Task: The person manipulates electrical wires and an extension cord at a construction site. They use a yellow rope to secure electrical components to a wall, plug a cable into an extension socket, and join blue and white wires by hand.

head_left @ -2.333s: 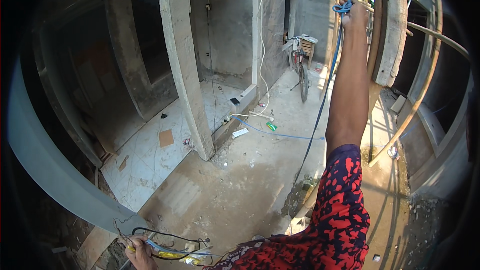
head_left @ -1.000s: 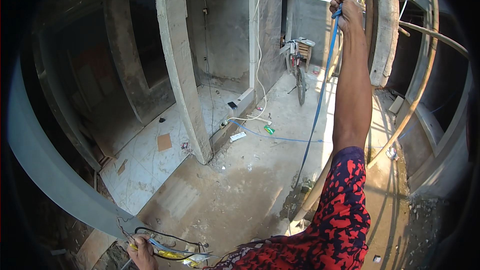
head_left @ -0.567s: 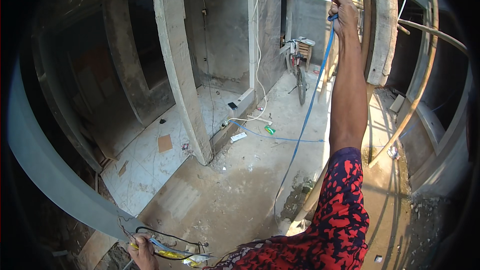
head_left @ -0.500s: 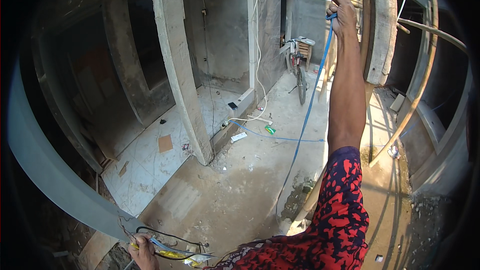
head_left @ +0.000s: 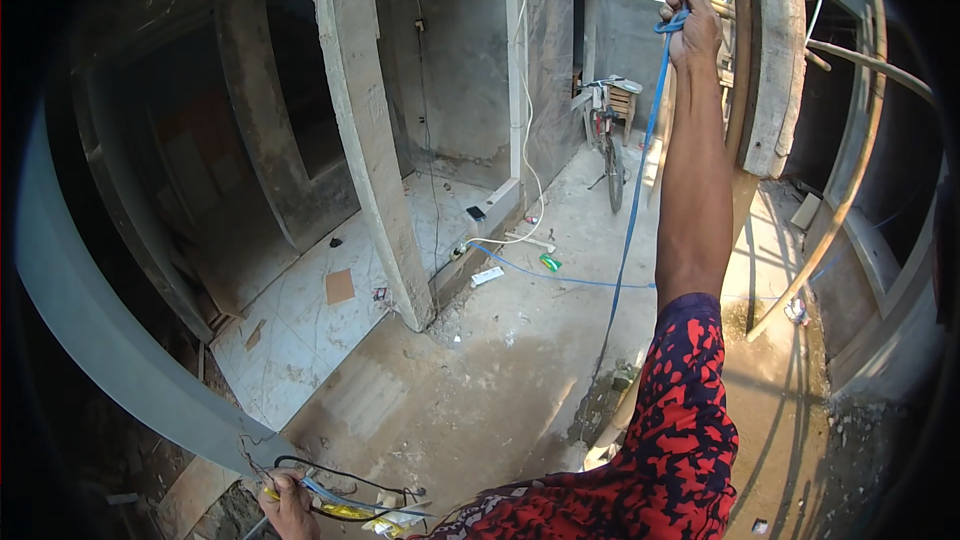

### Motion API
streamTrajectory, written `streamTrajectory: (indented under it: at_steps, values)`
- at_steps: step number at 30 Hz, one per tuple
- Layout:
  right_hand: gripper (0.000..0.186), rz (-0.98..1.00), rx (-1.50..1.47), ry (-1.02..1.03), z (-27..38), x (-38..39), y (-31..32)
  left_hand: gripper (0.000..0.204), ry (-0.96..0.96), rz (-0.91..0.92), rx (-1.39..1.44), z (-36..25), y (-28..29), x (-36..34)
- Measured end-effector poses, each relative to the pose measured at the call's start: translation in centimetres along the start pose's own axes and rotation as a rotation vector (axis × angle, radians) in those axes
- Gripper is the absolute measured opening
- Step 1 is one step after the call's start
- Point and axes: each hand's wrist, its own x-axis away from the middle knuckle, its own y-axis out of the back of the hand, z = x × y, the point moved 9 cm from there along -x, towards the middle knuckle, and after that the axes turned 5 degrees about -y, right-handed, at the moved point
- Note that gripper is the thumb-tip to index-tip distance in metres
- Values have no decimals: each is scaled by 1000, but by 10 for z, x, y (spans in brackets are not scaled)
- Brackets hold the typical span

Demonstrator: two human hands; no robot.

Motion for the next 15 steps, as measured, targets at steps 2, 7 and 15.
streamTrajectory:
  at_steps: [2,7,15]
  values:
    - [24,42,-16,-9,-1,-10,7,34,0,-5,0,1,-1,1]
    - [24,109,30,-115,-4,-24,14,33,15,-1,26,4,-6,1]
    - [20,-52,549,46,23,-33,27,32,18,20,18,4,-24,-2]
